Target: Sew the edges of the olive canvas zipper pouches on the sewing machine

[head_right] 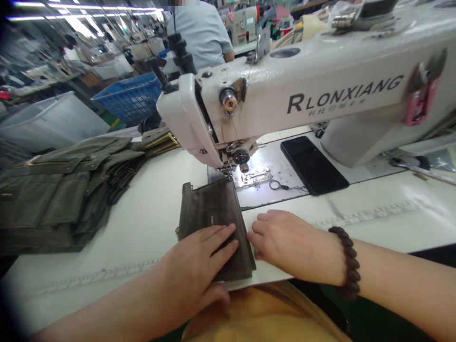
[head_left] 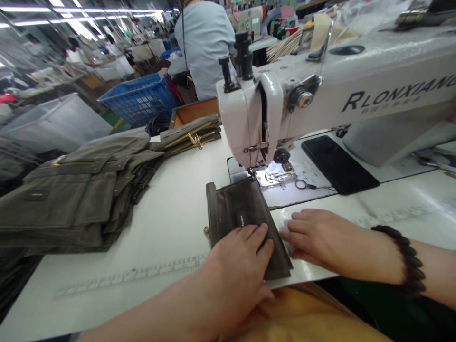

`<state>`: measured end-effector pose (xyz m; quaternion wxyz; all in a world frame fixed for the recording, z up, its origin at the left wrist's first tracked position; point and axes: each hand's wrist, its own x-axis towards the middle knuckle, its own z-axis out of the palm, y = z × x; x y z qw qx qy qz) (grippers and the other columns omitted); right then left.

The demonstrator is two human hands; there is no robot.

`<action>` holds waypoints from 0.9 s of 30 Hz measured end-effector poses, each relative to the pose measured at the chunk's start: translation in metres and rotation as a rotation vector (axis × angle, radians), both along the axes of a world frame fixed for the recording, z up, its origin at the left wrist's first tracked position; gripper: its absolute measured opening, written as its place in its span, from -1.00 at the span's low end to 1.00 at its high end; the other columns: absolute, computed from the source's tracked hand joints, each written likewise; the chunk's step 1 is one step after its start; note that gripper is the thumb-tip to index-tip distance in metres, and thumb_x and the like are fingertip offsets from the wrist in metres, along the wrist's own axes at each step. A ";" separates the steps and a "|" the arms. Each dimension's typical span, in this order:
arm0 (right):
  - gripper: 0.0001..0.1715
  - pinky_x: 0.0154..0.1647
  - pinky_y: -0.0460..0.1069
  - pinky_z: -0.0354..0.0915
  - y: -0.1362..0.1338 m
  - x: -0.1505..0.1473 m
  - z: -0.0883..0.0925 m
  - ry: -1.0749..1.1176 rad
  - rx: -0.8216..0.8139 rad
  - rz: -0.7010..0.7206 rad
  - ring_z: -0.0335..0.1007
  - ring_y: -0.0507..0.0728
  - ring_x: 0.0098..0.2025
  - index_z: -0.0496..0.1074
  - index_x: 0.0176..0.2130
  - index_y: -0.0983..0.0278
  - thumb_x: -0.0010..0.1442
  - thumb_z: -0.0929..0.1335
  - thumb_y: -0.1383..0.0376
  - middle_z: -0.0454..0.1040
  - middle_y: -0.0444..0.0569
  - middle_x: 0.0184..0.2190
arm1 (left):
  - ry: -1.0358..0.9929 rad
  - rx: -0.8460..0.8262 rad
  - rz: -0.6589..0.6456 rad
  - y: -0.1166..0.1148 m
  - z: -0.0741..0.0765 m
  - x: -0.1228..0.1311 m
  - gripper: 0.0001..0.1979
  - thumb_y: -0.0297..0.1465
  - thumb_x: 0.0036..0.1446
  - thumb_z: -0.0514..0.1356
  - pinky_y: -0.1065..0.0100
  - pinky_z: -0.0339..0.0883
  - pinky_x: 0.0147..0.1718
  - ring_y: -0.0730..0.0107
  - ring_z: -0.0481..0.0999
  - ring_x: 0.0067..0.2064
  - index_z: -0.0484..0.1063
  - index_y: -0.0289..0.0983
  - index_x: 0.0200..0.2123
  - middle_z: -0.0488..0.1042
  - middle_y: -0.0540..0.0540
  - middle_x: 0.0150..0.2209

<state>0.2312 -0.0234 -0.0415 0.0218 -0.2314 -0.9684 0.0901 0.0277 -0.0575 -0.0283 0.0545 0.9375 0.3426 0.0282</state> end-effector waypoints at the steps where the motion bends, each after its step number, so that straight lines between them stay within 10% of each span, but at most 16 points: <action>1: -0.87 -0.34 -0.01 0.12 -0.009 0.003 0.000 0.033 -0.014 -0.021 0.21 0.08 -0.37 0.35 -0.29 0.30 0.10 0.31 0.30 0.33 -0.08 -0.45 | -0.019 0.024 -0.001 -0.008 -0.002 0.002 -0.60 -0.24 0.03 0.15 0.21 0.31 -0.10 0.13 0.38 -0.07 0.38 -0.45 -0.16 0.39 -0.31 -0.06; 5: -0.82 -0.38 0.00 0.13 -0.040 0.009 -0.009 0.222 0.083 -0.069 0.18 0.07 -0.42 0.34 -0.24 0.36 0.19 0.21 0.34 0.32 -0.04 -0.46 | -0.221 -0.004 0.099 -0.024 -0.008 -0.001 -0.77 -0.56 0.09 0.00 0.33 0.37 -0.15 0.31 0.44 -0.14 0.38 -0.43 -0.20 0.46 -0.21 -0.17; 15: -0.75 -0.33 0.00 0.19 -0.058 0.000 -0.028 0.461 0.218 -0.145 0.19 0.07 -0.34 0.30 -0.14 0.44 0.18 0.17 0.48 0.36 0.08 -0.34 | -0.619 0.050 0.432 -0.030 0.014 -0.004 -0.81 -0.55 0.09 0.02 0.42 0.35 -0.15 0.42 0.44 -0.18 0.38 -0.39 -0.24 0.46 -0.15 -0.23; 27: -0.89 -0.46 0.00 0.14 -0.061 -0.006 -0.017 0.637 0.429 -0.038 0.17 0.04 -0.49 0.35 -0.47 0.44 0.06 0.28 0.56 0.40 0.02 -0.51 | -0.521 0.119 0.172 -0.042 -0.011 0.011 -0.76 -0.59 0.10 0.00 0.30 0.39 -0.13 0.33 0.41 -0.12 0.38 -0.40 -0.18 0.44 -0.20 -0.18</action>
